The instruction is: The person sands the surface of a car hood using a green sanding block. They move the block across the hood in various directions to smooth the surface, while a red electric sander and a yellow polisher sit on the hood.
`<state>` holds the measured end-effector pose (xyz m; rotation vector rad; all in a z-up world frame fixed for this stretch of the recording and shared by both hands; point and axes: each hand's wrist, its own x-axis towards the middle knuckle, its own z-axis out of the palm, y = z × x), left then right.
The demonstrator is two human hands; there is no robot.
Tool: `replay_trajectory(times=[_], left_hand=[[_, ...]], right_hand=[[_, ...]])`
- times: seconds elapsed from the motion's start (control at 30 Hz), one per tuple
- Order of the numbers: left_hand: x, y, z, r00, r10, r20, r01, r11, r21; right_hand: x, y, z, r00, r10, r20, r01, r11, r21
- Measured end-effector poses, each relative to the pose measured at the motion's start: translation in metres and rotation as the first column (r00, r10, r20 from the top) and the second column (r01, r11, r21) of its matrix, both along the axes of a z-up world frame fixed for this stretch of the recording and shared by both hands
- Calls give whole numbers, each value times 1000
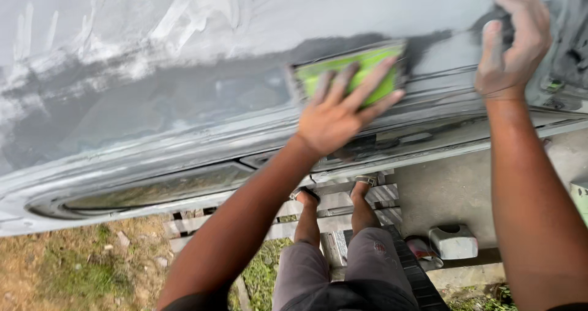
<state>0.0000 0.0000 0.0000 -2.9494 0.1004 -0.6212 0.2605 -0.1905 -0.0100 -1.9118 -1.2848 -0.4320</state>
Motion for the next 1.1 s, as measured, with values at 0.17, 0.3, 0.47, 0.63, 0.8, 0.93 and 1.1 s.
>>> replay_trajectory(times=[0.17, 0.3, 0.47, 0.63, 0.8, 0.93, 1.1], left_hand=[[-26, 19, 10, 996, -17, -90, 4, 991, -137], [-162, 103, 32, 983, 112, -149, -130, 985, -114], [-202, 143, 26, 992, 101, -80, -101, 995, -3], [-58, 38, 13, 991, 47, -122, -60, 992, -110], [50, -32, 15, 993, -74, -91, 64, 991, -115], [-59, 46, 13, 973, -19, -229, -32, 976, -215], [-215, 141, 46, 986, 151, -77, -150, 988, 25]], right_hand=[[2, -5, -7, 999, 46, -11, -46, 999, 22], [4, -8, -12, 999, 39, -34, -38, 998, 48], [-4, -4, 8, 999, 6, -38, -7, 1000, -30], [-5, 2, 9, 998, 24, -57, -25, 999, -24], [5, -7, 4, 1000, 16, -14, -15, 999, 34], [-5, -1, 17, 996, 32, -86, -26, 997, 69], [-10, -5, 9, 990, 1, -139, 1, 1000, 16]])
